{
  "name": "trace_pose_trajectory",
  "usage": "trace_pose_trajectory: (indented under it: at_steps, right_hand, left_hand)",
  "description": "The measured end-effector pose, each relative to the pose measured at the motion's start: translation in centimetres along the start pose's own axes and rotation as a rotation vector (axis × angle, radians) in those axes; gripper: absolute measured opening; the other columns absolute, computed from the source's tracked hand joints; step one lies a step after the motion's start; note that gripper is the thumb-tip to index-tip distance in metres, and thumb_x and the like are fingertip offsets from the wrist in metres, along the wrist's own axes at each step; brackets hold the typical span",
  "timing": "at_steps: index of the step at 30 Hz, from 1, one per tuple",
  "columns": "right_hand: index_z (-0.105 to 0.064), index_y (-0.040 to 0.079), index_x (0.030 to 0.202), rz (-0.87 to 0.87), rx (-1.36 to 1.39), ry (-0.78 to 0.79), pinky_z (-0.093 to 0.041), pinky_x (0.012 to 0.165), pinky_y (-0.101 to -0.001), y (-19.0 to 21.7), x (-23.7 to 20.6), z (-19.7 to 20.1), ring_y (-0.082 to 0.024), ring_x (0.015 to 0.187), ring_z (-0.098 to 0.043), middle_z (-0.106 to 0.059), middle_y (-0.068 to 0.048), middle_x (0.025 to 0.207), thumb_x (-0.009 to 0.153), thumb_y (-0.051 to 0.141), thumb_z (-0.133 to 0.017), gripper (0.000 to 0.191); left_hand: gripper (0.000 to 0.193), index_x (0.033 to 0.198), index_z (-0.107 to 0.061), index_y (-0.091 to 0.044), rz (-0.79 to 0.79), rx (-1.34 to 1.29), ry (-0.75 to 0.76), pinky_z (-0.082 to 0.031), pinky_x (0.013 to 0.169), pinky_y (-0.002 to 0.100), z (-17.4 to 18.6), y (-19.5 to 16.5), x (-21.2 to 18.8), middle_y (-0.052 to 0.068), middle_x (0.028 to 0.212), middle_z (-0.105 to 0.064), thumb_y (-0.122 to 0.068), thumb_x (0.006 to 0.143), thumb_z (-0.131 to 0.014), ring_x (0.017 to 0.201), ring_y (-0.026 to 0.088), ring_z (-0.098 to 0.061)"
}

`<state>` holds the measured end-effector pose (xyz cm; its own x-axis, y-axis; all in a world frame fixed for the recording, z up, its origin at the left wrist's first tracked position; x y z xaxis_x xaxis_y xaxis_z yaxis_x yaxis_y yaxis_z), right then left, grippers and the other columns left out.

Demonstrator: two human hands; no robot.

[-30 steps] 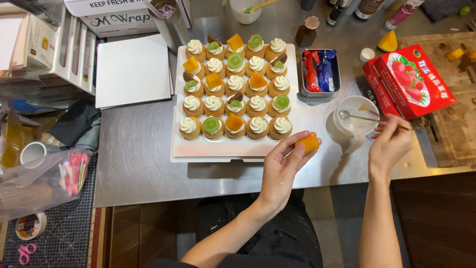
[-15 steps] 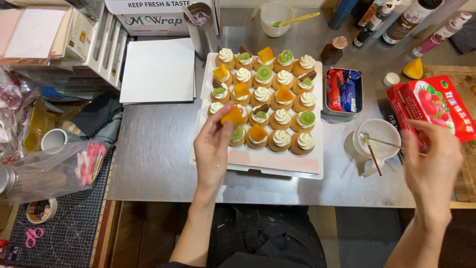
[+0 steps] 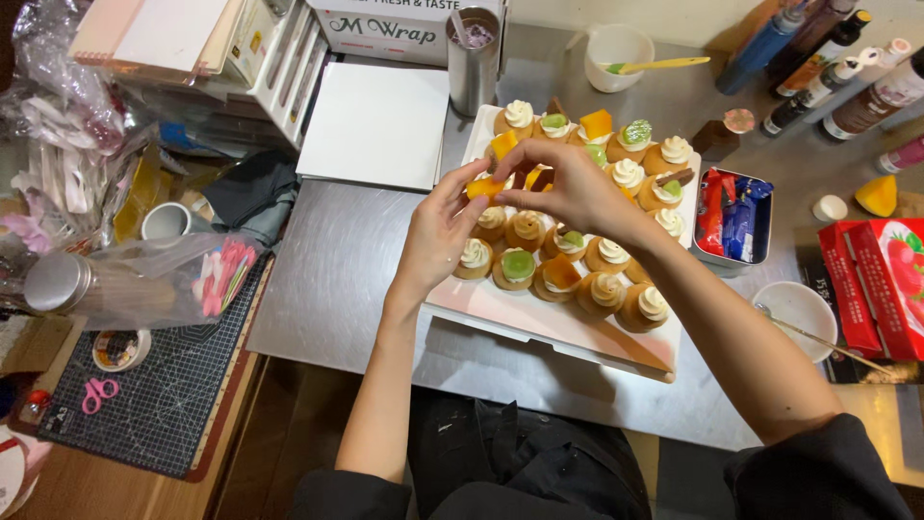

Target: The person decorates a tray of small pastries by placing fruit pieces on top of piped cream. They use a small brush to apply a glaze to mango and strawberry pieces before positioning them on the pastries.

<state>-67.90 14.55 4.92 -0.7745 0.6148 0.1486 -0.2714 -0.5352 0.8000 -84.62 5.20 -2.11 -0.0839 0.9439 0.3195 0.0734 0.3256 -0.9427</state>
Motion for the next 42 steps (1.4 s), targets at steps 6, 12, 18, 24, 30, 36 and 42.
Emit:
trace_pose_trajectory:
  at_steps: [6,12,18,24,30,36,42]
  right_hand:
    - [-0.068,0.003,0.103,-0.003,0.113,0.117,-0.057,0.084,-0.0287,-3.3,2.6,-1.3,-0.011,0.092,-0.068,-0.071,-0.003,0.1,0.087,0.011,-0.081,0.022]
    - [-0.07,0.003,0.102,-0.068,0.14,0.19,-0.057,0.086,-0.0287,-5.2,3.3,-1.5,-0.012,0.093,-0.069,-0.074,-0.003,0.099,0.086,0.01,-0.08,0.019]
    - [-0.072,0.004,0.103,-0.073,0.092,0.235,-0.057,0.085,-0.0282,-5.8,3.3,-1.8,-0.011,0.091,-0.069,-0.075,-0.002,0.097,0.086,0.012,-0.08,0.02]
    - [-0.073,0.005,0.102,-0.111,0.043,0.277,-0.057,0.08,-0.0285,-5.8,3.5,-2.1,-0.011,0.087,-0.07,-0.075,-0.003,0.094,0.086,0.018,-0.082,0.023]
    - [-0.074,0.005,0.102,-0.073,-0.035,0.251,-0.058,0.079,-0.029,-6.1,3.7,-2.2,-0.012,0.088,-0.072,-0.077,-0.004,0.098,0.085,0.016,-0.081,0.022]
    - [-0.075,0.006,0.101,-0.126,-0.134,0.219,-0.058,0.077,-0.0315,-6.3,3.7,-2.5,-0.015,0.089,-0.075,-0.078,-0.006,0.097,0.083,0.013,-0.082,0.021]
    - [-0.075,0.006,0.1,-0.091,-0.124,0.223,-0.06,0.079,-0.0309,-6.2,3.6,-2.6,-0.016,0.09,-0.077,-0.079,-0.006,0.096,0.083,0.013,-0.081,0.019]
  left_hand:
    - [0.033,0.137,-0.058,0.002,0.118,0.095,-0.104,-0.057,0.101,0.029,0.8,0.7,0.3,0.014,0.127,-0.072,-0.005,0.105,-0.059,0.119,0.018,-0.07]
    - [0.029,0.119,-0.073,-0.001,0.188,0.31,-0.226,-0.062,0.081,0.028,1.0,0.0,0.3,0.013,0.102,-0.08,-0.013,0.093,-0.073,0.095,0.017,-0.079]
    - [0.025,0.113,-0.076,-0.001,0.216,0.355,-0.278,-0.063,0.08,0.027,0.7,0.4,-0.2,0.013,0.098,-0.081,-0.013,0.092,-0.076,0.091,0.018,-0.08]
    - [0.024,0.11,-0.076,0.0,0.266,0.359,-0.312,-0.063,0.075,0.027,0.9,1.2,-0.8,0.014,0.095,-0.081,-0.01,0.088,-0.078,0.087,0.018,-0.08]
    - [0.02,0.105,-0.076,0.002,0.215,0.378,-0.359,-0.064,0.078,0.027,0.9,2.2,-0.7,0.015,0.1,-0.08,-0.006,0.087,-0.079,0.088,0.019,-0.08]
    - [0.017,0.102,-0.078,0.003,0.196,0.413,-0.357,-0.065,0.077,0.028,1.1,2.5,-0.7,0.017,0.111,-0.077,-0.005,0.087,-0.078,0.087,0.021,-0.08]
    - [0.017,0.101,-0.078,0.003,0.17,0.412,-0.346,-0.065,0.077,0.028,1.1,2.2,-0.6,0.018,0.11,-0.076,-0.004,0.085,-0.079,0.087,0.022,-0.079]
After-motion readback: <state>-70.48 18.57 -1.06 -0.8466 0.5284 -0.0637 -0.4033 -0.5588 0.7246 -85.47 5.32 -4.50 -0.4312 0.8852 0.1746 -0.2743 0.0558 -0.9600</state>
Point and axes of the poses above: each hand's wrist, its own x-axis towards the middle knuckle, its own z-axis out of the back of the hand, y = z × x, the point moved 2 cm from there along x, towards the middle knuckle
